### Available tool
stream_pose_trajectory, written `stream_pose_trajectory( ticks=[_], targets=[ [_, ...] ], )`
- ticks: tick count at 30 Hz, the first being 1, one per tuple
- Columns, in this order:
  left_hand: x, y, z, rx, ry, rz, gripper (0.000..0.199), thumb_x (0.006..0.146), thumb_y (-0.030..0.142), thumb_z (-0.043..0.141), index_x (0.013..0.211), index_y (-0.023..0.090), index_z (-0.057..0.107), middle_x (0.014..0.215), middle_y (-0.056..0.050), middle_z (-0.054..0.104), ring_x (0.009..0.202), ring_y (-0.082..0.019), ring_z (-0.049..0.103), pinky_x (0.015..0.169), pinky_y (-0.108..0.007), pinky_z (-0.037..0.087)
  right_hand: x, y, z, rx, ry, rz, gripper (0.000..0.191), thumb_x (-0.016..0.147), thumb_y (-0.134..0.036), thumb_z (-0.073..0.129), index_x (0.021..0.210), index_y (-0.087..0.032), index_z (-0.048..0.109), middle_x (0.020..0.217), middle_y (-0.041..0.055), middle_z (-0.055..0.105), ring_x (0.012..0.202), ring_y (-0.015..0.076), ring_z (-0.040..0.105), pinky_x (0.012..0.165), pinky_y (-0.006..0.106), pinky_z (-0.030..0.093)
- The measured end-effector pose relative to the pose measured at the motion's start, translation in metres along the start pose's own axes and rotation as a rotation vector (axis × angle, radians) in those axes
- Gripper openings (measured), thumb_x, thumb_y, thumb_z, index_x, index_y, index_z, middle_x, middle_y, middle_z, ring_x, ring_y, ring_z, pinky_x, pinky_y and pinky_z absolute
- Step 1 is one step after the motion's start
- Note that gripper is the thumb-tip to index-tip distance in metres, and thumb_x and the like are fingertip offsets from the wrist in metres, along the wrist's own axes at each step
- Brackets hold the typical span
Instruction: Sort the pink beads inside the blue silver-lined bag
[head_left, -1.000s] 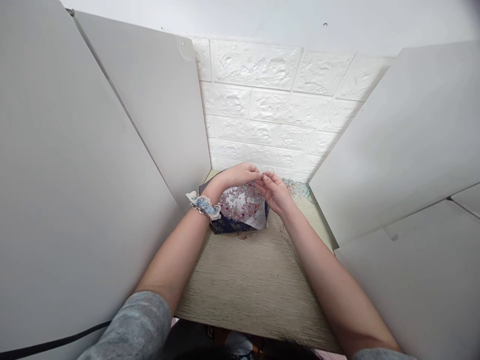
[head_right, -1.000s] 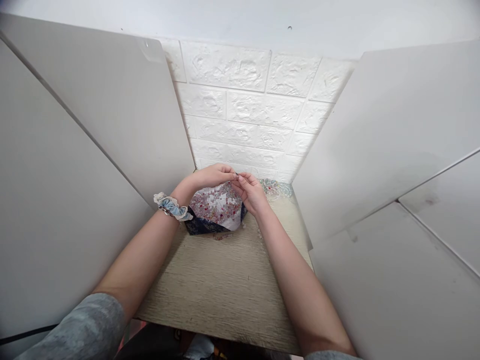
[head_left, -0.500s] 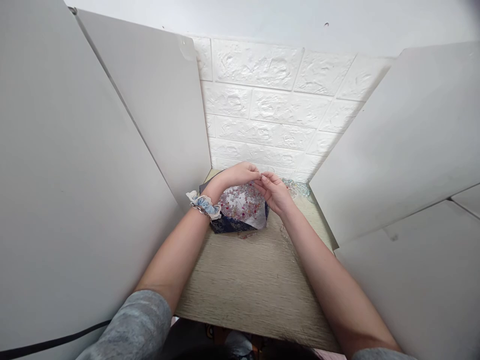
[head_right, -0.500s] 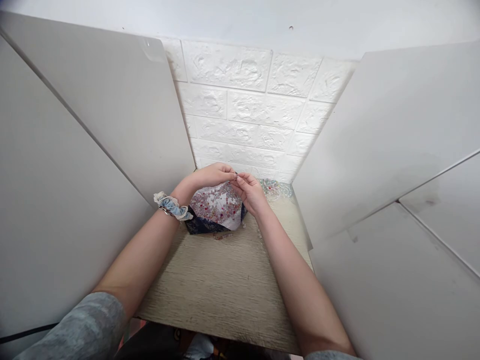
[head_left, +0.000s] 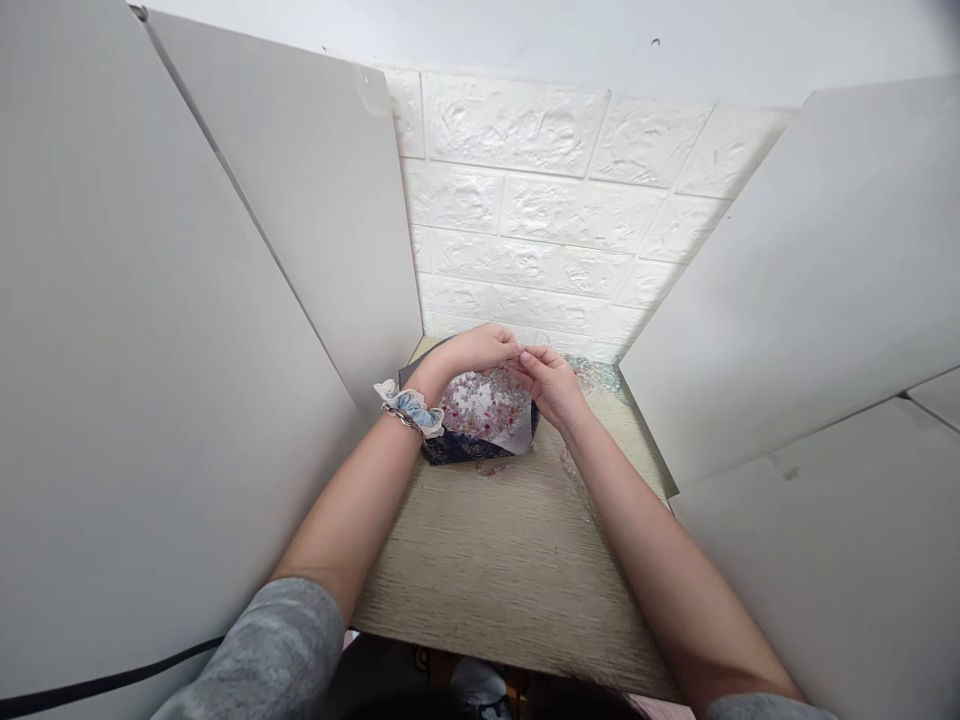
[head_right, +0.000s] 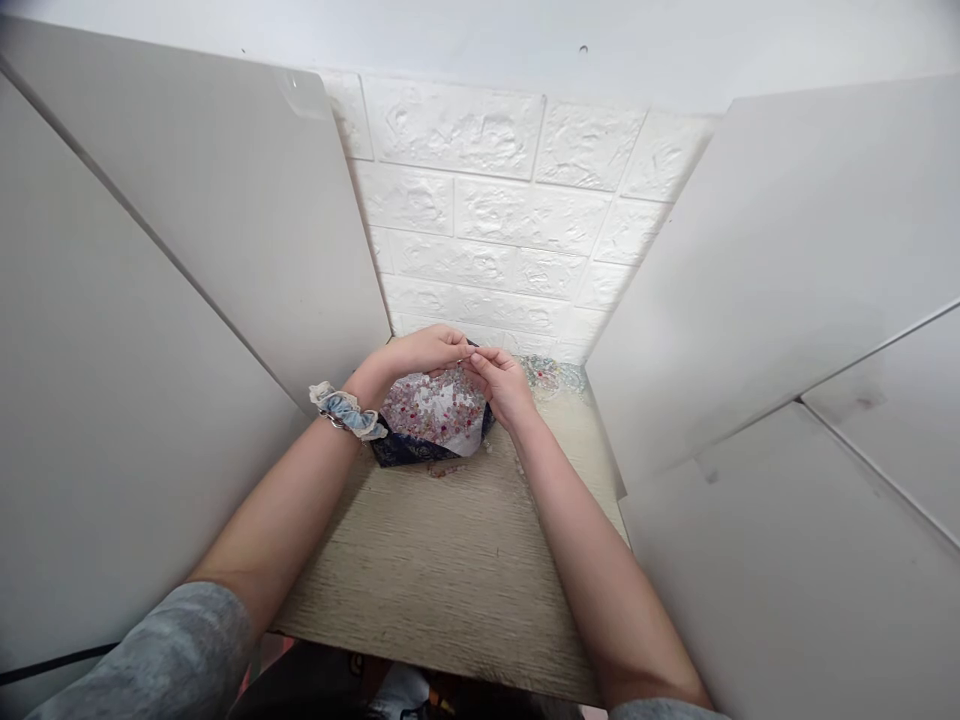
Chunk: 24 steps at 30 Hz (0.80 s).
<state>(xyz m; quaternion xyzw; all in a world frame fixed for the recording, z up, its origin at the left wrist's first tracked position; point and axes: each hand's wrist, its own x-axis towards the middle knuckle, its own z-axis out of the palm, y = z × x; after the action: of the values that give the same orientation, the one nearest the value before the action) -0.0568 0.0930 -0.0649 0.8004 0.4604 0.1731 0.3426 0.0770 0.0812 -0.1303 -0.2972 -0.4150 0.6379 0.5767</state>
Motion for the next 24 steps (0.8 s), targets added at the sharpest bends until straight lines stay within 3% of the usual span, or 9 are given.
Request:
stream_pose_trajectory(
  ticks=[6, 10, 15, 24],
  targets=[
    [-0.001, -0.001, -0.002, -0.087, 0.003, -0.001, 0.022, 0.072, 0.034, 0.041, 0.059, 0.016, 0.041, 0.046, 0.003, 0.036, 0.036, -0.005, 0.032, 0.038, -0.019, 0.025, 0.0, 0.003, 0.001, -0.227, 0.107, -0.204, 0.021, 0.058, -0.032, 0.064, 0.068, -0.018, 0.053, 0.071, -0.0015, 0.057, 0.066, 0.0101, 0.053, 0.067, 0.025, 0.045],
    [-0.002, 0.003, -0.001, -0.184, -0.005, 0.019, 0.022, 0.074, 0.033, 0.039, 0.063, 0.015, 0.044, 0.055, 0.002, 0.043, 0.04, -0.004, 0.037, 0.04, -0.018, 0.03, 0.0, 0.0, 0.003, -0.416, 0.065, -0.241, 0.018, 0.067, -0.036, 0.054, 0.073, -0.02, 0.049, 0.07, -0.0013, 0.054, 0.064, 0.0103, 0.05, 0.064, 0.024, 0.043],
    [-0.009, 0.014, -0.002, -0.217, -0.016, 0.073, 0.026, 0.076, 0.035, 0.035, 0.066, 0.014, 0.048, 0.064, 0.0, 0.046, 0.049, -0.005, 0.043, 0.042, -0.016, 0.032, -0.003, -0.005, 0.008, -0.798, 0.039, -0.482, 0.014, 0.074, -0.031, 0.046, 0.067, -0.018, 0.047, 0.08, 0.0022, 0.05, 0.078, 0.0132, 0.046, 0.07, 0.025, 0.039],
    [-0.008, 0.009, -0.003, -0.319, -0.041, -0.079, 0.02, 0.07, 0.033, 0.044, 0.067, 0.014, 0.049, 0.066, 0.0, 0.052, 0.049, -0.005, 0.046, 0.039, -0.016, 0.027, -0.005, -0.017, 0.006, -1.015, 0.053, -0.628, 0.012, 0.078, -0.027, 0.039, 0.073, -0.019, 0.047, 0.081, 0.0032, 0.049, 0.081, 0.0143, 0.044, 0.07, 0.025, 0.036]
  ],
)
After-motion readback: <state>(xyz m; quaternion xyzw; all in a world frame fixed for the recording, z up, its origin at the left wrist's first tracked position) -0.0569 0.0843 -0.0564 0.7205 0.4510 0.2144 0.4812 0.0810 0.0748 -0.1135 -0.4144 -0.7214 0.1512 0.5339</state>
